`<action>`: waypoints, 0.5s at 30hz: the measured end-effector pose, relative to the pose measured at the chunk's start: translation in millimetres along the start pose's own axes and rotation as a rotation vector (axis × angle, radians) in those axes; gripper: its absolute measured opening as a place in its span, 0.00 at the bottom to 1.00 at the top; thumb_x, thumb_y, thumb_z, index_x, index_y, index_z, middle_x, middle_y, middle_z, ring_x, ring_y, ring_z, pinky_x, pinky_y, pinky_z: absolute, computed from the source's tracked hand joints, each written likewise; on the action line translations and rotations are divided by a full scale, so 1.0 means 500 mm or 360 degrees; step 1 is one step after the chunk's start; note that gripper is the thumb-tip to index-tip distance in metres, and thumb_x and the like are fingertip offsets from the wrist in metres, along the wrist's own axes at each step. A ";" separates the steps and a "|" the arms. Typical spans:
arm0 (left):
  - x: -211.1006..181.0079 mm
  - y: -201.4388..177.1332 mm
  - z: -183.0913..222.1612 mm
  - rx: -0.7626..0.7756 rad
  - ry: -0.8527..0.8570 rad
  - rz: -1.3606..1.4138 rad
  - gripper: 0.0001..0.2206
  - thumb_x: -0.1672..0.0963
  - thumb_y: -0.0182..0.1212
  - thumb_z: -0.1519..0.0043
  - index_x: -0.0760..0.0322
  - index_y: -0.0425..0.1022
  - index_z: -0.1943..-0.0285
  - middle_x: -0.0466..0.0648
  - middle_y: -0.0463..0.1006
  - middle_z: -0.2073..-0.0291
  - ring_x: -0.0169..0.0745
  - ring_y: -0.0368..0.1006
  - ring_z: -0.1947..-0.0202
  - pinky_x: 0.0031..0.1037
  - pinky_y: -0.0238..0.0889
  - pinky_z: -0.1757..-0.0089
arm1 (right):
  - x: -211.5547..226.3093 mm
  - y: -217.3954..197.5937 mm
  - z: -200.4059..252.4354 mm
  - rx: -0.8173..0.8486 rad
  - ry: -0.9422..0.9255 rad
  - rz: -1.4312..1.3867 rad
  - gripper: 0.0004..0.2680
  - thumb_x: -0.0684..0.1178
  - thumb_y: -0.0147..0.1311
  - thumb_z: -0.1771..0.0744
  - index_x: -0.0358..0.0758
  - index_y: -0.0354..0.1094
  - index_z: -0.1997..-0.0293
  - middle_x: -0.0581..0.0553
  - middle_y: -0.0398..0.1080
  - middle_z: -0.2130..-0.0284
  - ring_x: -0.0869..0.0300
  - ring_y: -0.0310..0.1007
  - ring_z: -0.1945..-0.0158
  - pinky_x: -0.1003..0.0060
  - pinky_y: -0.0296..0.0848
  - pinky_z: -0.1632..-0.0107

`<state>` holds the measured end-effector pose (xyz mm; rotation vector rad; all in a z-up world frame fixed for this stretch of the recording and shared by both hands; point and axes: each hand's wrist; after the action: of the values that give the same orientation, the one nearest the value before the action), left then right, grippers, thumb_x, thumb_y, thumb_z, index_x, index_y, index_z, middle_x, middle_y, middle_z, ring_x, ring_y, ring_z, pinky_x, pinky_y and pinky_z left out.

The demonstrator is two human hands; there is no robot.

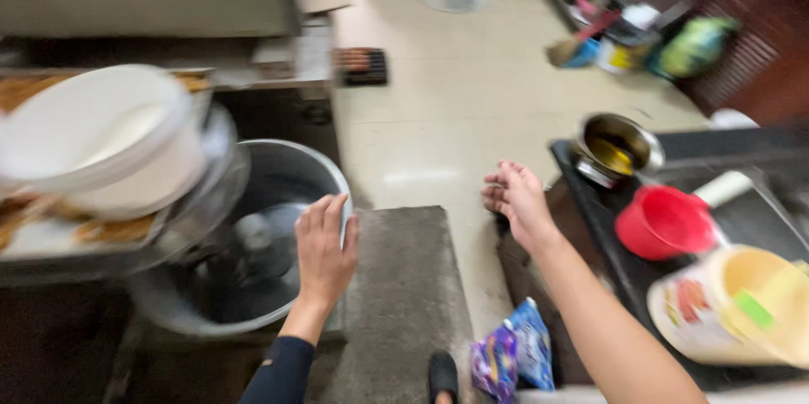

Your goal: The person operates an industrial stand mixer to combine ingredients for dough, adding oil and flour to the mixing bowl while it is running.

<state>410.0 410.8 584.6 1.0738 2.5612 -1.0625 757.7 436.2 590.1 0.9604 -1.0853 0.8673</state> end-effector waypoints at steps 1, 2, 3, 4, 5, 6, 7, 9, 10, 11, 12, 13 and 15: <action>-0.033 0.038 -0.028 0.0058 0.0057 0.0072 0.18 0.56 0.59 0.35 0.66 0.68 0.36 0.54 0.72 0.45 0.54 0.66 0.44 0.43 0.58 0.45 | -0.001 -0.064 -0.022 -0.0182 0.0055 -0.0113 0.10 0.52 0.47 0.30 0.41 0.60 0.44 0.45 0.71 0.62 0.59 0.73 0.63 0.60 0.73 0.59; -0.065 0.075 -0.052 0.0117 0.0115 0.0144 0.19 0.56 0.59 0.35 0.66 0.68 0.36 0.55 0.72 0.45 0.55 0.66 0.43 0.43 0.58 0.45 | -0.009 -0.131 -0.044 -0.0362 0.0108 -0.0228 0.10 0.52 0.46 0.30 0.42 0.59 0.44 0.45 0.71 0.61 0.58 0.73 0.62 0.57 0.74 0.58; -0.092 0.108 -0.071 0.0149 0.0146 0.0175 0.19 0.56 0.59 0.35 0.66 0.68 0.36 0.55 0.72 0.45 0.55 0.66 0.43 0.43 0.58 0.45 | -0.023 -0.191 -0.072 -0.0412 0.0105 -0.0249 0.10 0.52 0.46 0.30 0.42 0.59 0.44 0.45 0.71 0.61 0.58 0.73 0.62 0.57 0.74 0.58; -0.118 0.142 -0.089 0.0212 0.0194 0.0237 0.19 0.56 0.60 0.35 0.66 0.68 0.36 0.56 0.72 0.45 0.55 0.66 0.43 0.43 0.59 0.44 | -0.041 -0.250 -0.103 -0.0532 0.0214 -0.0450 0.11 0.52 0.47 0.29 0.40 0.60 0.44 0.45 0.70 0.60 0.56 0.73 0.60 0.56 0.74 0.57; -0.142 0.175 -0.109 0.0269 0.0239 0.0286 0.19 0.56 0.60 0.35 0.67 0.68 0.36 0.56 0.71 0.44 0.55 0.66 0.44 0.43 0.59 0.44 | -0.062 -0.304 -0.141 -0.0634 0.0320 -0.0655 0.11 0.52 0.48 0.29 0.38 0.61 0.45 0.44 0.70 0.60 0.54 0.73 0.59 0.54 0.75 0.55; -0.164 0.208 -0.127 0.0294 0.0267 0.0305 0.19 0.56 0.60 0.35 0.67 0.68 0.36 0.56 0.71 0.44 0.55 0.66 0.44 0.43 0.59 0.44 | -0.084 -0.356 -0.178 -0.0667 0.0315 -0.0679 0.11 0.52 0.48 0.29 0.38 0.61 0.45 0.44 0.70 0.60 0.54 0.73 0.59 0.54 0.75 0.55; -0.182 0.233 -0.141 0.0391 0.0256 0.0368 0.19 0.56 0.60 0.35 0.67 0.67 0.35 0.56 0.71 0.44 0.55 0.66 0.45 0.43 0.60 0.46 | -0.110 -0.399 -0.210 -0.0741 0.0408 -0.0760 0.12 0.54 0.48 0.29 0.36 0.61 0.45 0.44 0.69 0.60 0.53 0.72 0.57 0.52 0.75 0.55; -0.211 0.285 -0.175 0.0500 0.0266 0.0434 0.20 0.57 0.59 0.35 0.67 0.67 0.34 0.56 0.71 0.44 0.56 0.66 0.46 0.43 0.60 0.47 | -0.146 -0.465 -0.266 -0.0825 0.0496 -0.0862 0.14 0.55 0.48 0.30 0.35 0.60 0.45 0.44 0.69 0.60 0.53 0.72 0.56 0.50 0.75 0.54; -0.222 0.310 -0.193 0.0531 0.0291 0.0489 0.20 0.57 0.60 0.36 0.68 0.67 0.35 0.57 0.71 0.44 0.57 0.66 0.46 0.43 0.61 0.46 | -0.156 -0.487 -0.290 -0.0940 0.0526 -0.0872 0.15 0.55 0.50 0.30 0.33 0.60 0.45 0.43 0.68 0.59 0.52 0.73 0.55 0.50 0.75 0.53; -0.229 0.329 -0.203 0.0569 0.0299 0.0540 0.20 0.57 0.60 0.36 0.69 0.68 0.35 0.57 0.71 0.44 0.58 0.66 0.46 0.43 0.61 0.46 | -0.165 -0.500 -0.306 -0.1053 0.0573 -0.0871 0.16 0.56 0.52 0.30 0.32 0.60 0.44 0.43 0.68 0.58 0.51 0.73 0.54 0.49 0.74 0.51; -0.231 0.349 -0.214 0.0587 0.0304 0.0540 0.20 0.57 0.60 0.36 0.69 0.68 0.35 0.57 0.71 0.44 0.58 0.66 0.46 0.43 0.61 0.46 | -0.168 -0.507 -0.320 -0.1064 0.0583 -0.0882 0.16 0.56 0.52 0.30 0.32 0.60 0.44 0.43 0.68 0.58 0.51 0.73 0.54 0.49 0.74 0.51; -0.235 0.371 -0.226 0.0618 0.0273 0.0557 0.19 0.57 0.60 0.36 0.68 0.69 0.36 0.57 0.72 0.45 0.58 0.67 0.46 0.43 0.62 0.46 | -0.165 -0.513 -0.335 -0.1095 0.0570 -0.0889 0.15 0.57 0.50 0.31 0.35 0.63 0.46 0.42 0.69 0.58 0.52 0.72 0.54 0.49 0.73 0.51; -0.235 0.411 -0.244 0.0663 0.0238 0.0573 0.18 0.56 0.59 0.36 0.67 0.70 0.37 0.56 0.73 0.45 0.57 0.68 0.46 0.42 0.62 0.46 | -0.158 -0.512 -0.359 -0.1133 0.0569 -0.0898 0.15 0.58 0.49 0.32 0.38 0.65 0.47 0.42 0.71 0.58 0.53 0.72 0.55 0.49 0.73 0.52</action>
<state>648.5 527.2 607.7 1.6929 2.1672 -1.4911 1029.3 508.0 432.1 0.4373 -0.6710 0.1391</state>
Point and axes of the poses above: each hand's wrist, its own z-axis away from the middle knuckle, its own y-axis out of the palm, x = y × z
